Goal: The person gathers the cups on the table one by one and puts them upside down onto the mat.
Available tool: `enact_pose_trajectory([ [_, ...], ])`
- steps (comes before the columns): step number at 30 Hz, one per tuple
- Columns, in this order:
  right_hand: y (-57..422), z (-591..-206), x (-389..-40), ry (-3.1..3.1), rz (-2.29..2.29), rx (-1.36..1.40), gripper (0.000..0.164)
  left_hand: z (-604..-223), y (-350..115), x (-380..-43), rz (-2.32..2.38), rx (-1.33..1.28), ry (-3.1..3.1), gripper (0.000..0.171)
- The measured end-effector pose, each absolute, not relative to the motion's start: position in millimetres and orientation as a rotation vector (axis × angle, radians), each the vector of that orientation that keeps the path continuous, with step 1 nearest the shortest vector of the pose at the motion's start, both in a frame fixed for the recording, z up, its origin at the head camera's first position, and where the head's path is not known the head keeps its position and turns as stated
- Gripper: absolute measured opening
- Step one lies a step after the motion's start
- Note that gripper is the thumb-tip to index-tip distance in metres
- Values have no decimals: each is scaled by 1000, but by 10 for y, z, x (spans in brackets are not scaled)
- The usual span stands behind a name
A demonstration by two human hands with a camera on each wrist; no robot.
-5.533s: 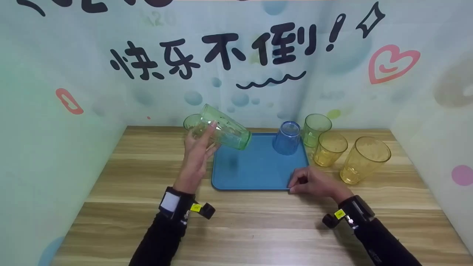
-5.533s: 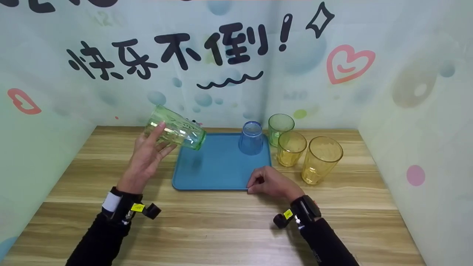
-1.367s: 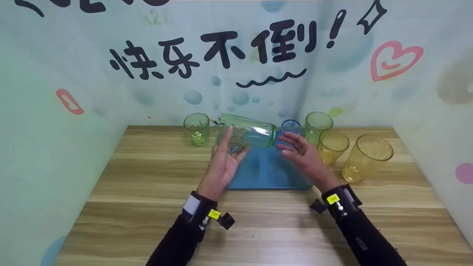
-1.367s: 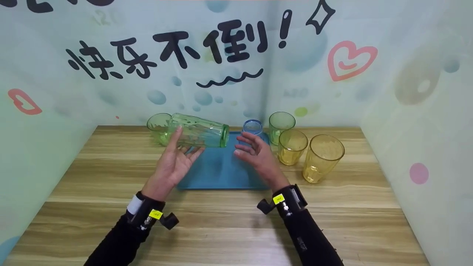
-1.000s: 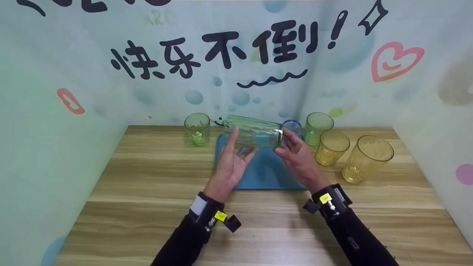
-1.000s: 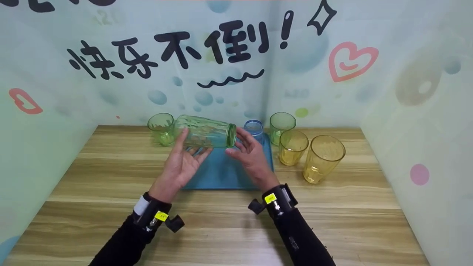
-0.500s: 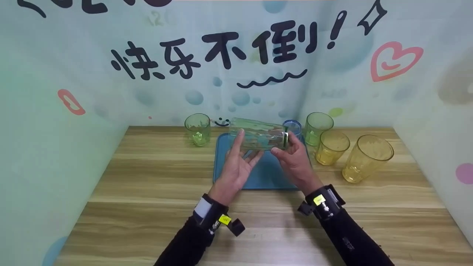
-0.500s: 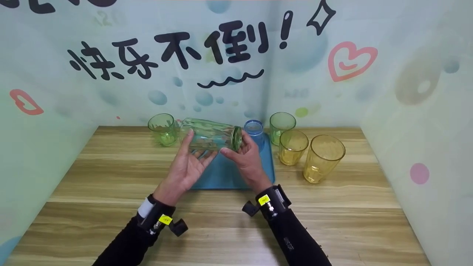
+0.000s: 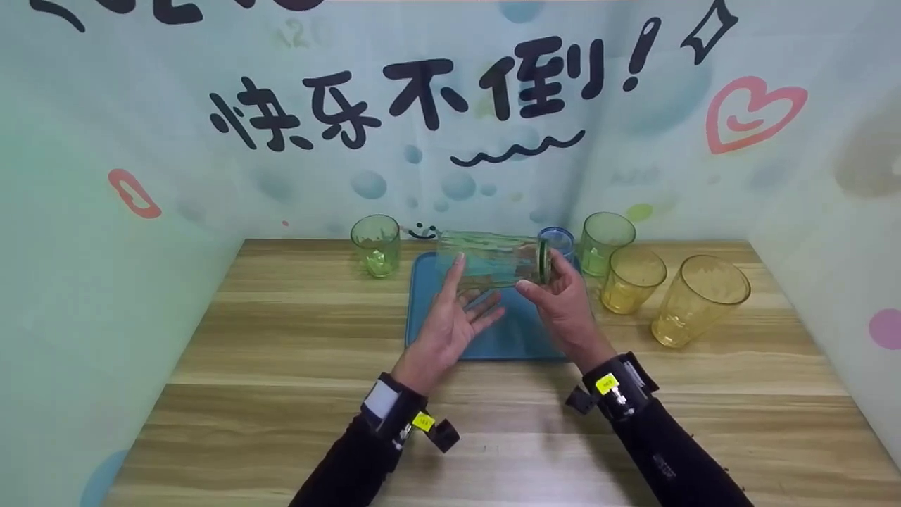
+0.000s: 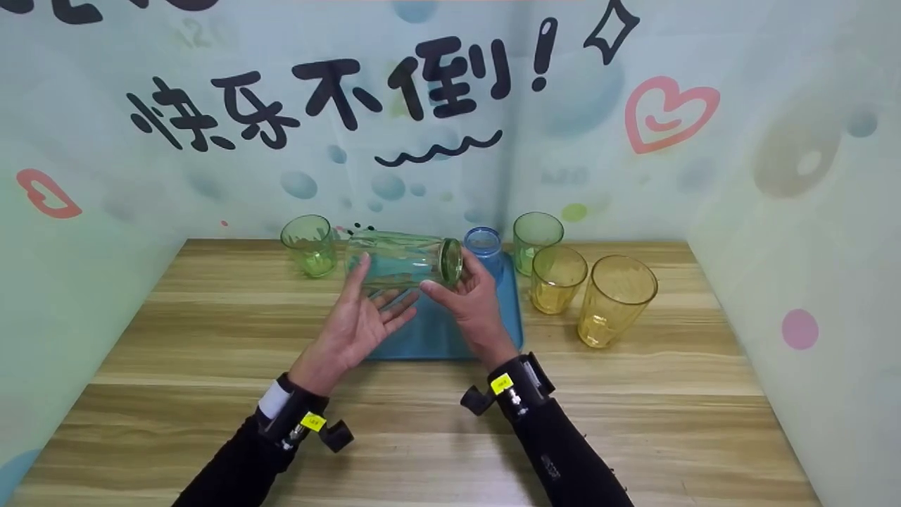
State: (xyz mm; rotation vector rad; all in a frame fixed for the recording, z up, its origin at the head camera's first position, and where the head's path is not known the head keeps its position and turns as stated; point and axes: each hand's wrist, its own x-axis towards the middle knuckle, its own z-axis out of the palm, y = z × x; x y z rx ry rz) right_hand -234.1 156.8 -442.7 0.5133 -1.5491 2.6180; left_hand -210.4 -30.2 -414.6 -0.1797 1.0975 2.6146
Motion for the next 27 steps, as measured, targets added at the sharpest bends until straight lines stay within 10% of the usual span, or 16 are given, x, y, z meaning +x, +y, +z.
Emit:
enact_pose_trajectory([
  [10,1629,-4374,-2325,-1636,2456,504,65,-4225,-600,-2100,2083,180,1707,94],
  [27,1746,-4337,-2344,-1685,2348,484,59,-4307,-1075,-2352,948,27,2881,52],
])
